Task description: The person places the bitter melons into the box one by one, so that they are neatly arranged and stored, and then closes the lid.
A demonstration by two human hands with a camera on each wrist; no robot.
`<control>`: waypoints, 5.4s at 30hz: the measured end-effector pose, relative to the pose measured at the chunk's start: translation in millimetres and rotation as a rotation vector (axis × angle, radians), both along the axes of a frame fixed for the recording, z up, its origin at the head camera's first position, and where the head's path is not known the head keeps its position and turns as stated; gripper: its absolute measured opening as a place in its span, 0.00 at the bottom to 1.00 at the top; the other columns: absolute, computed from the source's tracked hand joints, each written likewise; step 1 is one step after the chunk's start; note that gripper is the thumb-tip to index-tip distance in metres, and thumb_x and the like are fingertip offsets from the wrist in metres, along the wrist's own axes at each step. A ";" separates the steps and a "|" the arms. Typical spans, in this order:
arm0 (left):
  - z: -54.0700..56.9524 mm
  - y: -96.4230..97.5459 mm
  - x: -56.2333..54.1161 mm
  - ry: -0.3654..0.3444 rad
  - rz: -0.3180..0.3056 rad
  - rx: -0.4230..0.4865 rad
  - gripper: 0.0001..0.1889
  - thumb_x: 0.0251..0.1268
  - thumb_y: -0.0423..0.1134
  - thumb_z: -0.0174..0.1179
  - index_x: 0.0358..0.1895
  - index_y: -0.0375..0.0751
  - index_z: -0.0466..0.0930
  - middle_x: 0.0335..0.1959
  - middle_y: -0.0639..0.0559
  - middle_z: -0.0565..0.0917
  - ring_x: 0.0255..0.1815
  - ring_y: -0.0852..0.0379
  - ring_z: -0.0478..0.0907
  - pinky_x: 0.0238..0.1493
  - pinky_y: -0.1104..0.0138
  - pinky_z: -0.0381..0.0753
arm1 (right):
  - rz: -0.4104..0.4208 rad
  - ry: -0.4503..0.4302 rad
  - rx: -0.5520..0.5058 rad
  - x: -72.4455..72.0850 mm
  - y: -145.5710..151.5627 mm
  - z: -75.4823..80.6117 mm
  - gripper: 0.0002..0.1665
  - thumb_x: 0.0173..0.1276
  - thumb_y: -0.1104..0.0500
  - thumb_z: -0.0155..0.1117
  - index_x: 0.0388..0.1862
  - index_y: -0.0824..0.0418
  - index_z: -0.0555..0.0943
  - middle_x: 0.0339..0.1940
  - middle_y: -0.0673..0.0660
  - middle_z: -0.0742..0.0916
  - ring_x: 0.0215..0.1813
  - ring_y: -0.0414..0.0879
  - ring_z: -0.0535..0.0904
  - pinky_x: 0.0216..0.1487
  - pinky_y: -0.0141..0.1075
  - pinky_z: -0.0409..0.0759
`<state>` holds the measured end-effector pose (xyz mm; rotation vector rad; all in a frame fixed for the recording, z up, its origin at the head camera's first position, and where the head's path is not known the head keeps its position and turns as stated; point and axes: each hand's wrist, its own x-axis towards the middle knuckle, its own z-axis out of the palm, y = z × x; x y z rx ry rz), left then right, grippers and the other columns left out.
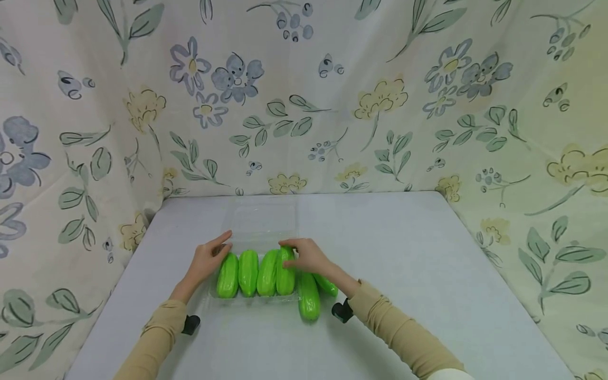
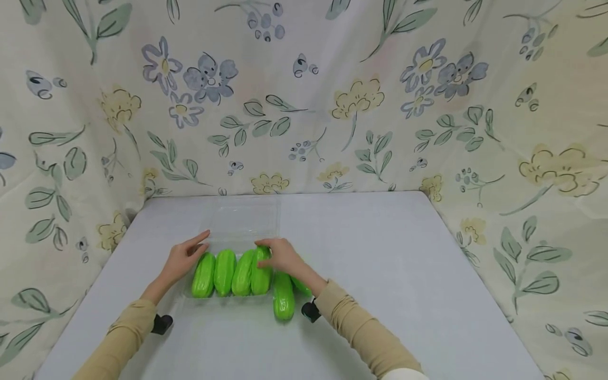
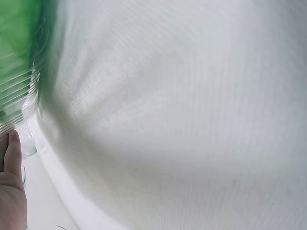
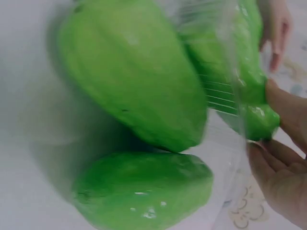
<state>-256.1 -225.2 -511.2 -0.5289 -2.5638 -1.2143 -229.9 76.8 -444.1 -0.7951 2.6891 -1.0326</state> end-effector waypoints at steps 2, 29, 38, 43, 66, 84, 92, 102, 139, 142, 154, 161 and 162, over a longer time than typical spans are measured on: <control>-0.4 0.1 -0.5 -0.005 0.001 0.002 0.22 0.69 0.38 0.55 0.64 0.36 0.71 0.59 0.40 0.78 0.48 0.45 0.83 0.42 0.76 0.77 | -0.008 0.061 0.053 1.7 -1.5 -3.5 0.31 0.59 0.59 0.71 0.61 0.66 0.75 0.60 0.60 0.81 0.60 0.55 0.78 0.57 0.45 0.77; 2.5 2.1 1.0 -0.002 -0.011 0.017 0.22 0.69 0.37 0.56 0.64 0.35 0.71 0.60 0.40 0.77 0.48 0.44 0.83 0.40 0.81 0.75 | -0.054 0.164 0.190 4.1 -7.3 -4.1 0.23 0.56 0.60 0.73 0.51 0.66 0.82 0.49 0.59 0.87 0.52 0.52 0.83 0.53 0.42 0.79; 2.2 1.7 0.6 -0.018 -0.002 0.006 0.22 0.69 0.38 0.55 0.64 0.35 0.71 0.60 0.40 0.77 0.49 0.45 0.83 0.41 0.78 0.76 | -0.054 0.139 0.203 2.7 -7.7 -3.1 0.23 0.56 0.60 0.72 0.51 0.66 0.82 0.49 0.59 0.87 0.52 0.52 0.83 0.53 0.42 0.79; 2.2 2.0 0.9 -0.025 0.006 -0.008 0.22 0.70 0.39 0.55 0.64 0.35 0.71 0.60 0.40 0.77 0.49 0.45 0.83 0.42 0.75 0.77 | -0.051 0.133 0.201 2.1 -6.9 -3.0 0.22 0.57 0.59 0.72 0.51 0.65 0.82 0.49 0.59 0.87 0.51 0.51 0.83 0.53 0.41 0.79; -0.3 1.5 2.2 -0.007 0.001 -0.007 0.21 0.69 0.38 0.56 0.63 0.35 0.72 0.58 0.39 0.79 0.45 0.48 0.84 0.33 0.75 0.74 | 0.022 0.052 -0.066 -3.3 7.0 -6.6 0.21 0.63 0.63 0.66 0.54 0.69 0.79 0.52 0.64 0.85 0.54 0.57 0.81 0.54 0.41 0.80; 1.6 1.4 1.7 -0.014 0.003 0.000 0.22 0.70 0.39 0.55 0.64 0.35 0.71 0.60 0.40 0.77 0.47 0.45 0.84 0.36 0.75 0.76 | -0.105 -0.086 -0.131 -14.1 49.9 6.6 0.22 0.66 0.58 0.64 0.57 0.63 0.79 0.54 0.65 0.84 0.52 0.55 0.83 0.50 0.39 0.81; -0.1 0.6 0.9 -0.018 0.006 -0.008 0.22 0.70 0.40 0.55 0.64 0.35 0.71 0.60 0.40 0.78 0.46 0.46 0.84 0.36 0.74 0.76 | -0.103 -0.166 -0.041 -16.8 65.7 2.5 0.24 0.66 0.57 0.63 0.59 0.66 0.77 0.57 0.68 0.81 0.55 0.59 0.80 0.51 0.43 0.81; 0.0 0.1 1.2 -0.041 0.004 -0.011 0.22 0.71 0.41 0.54 0.65 0.36 0.70 0.62 0.41 0.76 0.49 0.46 0.83 0.42 0.71 0.78 | -0.049 -0.254 0.086 -14.4 73.7 -1.0 0.26 0.66 0.56 0.62 0.62 0.63 0.75 0.60 0.68 0.78 0.61 0.61 0.76 0.53 0.47 0.79; -0.4 1.9 1.1 0.000 0.018 -0.027 0.22 0.70 0.39 0.55 0.63 0.36 0.72 0.61 0.41 0.77 0.46 0.45 0.84 0.36 0.72 0.76 | 0.046 -0.285 0.157 -8.0 73.6 -10.6 0.31 0.61 0.58 0.68 0.64 0.60 0.74 0.66 0.64 0.75 0.64 0.63 0.71 0.53 0.51 0.78; -0.3 1.8 1.1 -0.001 0.015 -0.024 0.21 0.70 0.39 0.55 0.63 0.35 0.72 0.61 0.41 0.76 0.46 0.45 0.84 0.35 0.73 0.75 | 0.034 -0.297 0.151 -8.2 74.1 -11.1 0.31 0.61 0.58 0.68 0.64 0.60 0.74 0.66 0.64 0.75 0.64 0.64 0.71 0.52 0.51 0.78; 0.1 2.1 1.1 -0.012 0.020 -0.027 0.22 0.70 0.40 0.55 0.64 0.36 0.72 0.62 0.41 0.75 0.46 0.46 0.84 0.37 0.72 0.76 | 0.007 -0.323 0.135 -10.2 76.2 -14.4 0.31 0.62 0.56 0.68 0.64 0.58 0.74 0.66 0.64 0.75 0.65 0.63 0.71 0.52 0.49 0.78; 0.0 2.2 1.3 -0.021 0.014 -0.018 0.22 0.70 0.40 0.55 0.64 0.36 0.71 0.63 0.41 0.75 0.47 0.45 0.84 0.38 0.73 0.76 | -0.006 -0.321 0.134 -8.8 75.6 -13.8 0.30 0.62 0.56 0.68 0.64 0.58 0.74 0.66 0.63 0.75 0.65 0.62 0.71 0.54 0.52 0.77; -0.2 2.1 1.3 -0.021 0.011 -0.015 0.22 0.70 0.40 0.54 0.64 0.36 0.71 0.63 0.41 0.75 0.47 0.45 0.84 0.37 0.73 0.75 | -0.008 -0.321 0.135 -8.4 75.5 -13.6 0.30 0.62 0.56 0.68 0.64 0.58 0.74 0.66 0.63 0.75 0.65 0.62 0.71 0.54 0.52 0.77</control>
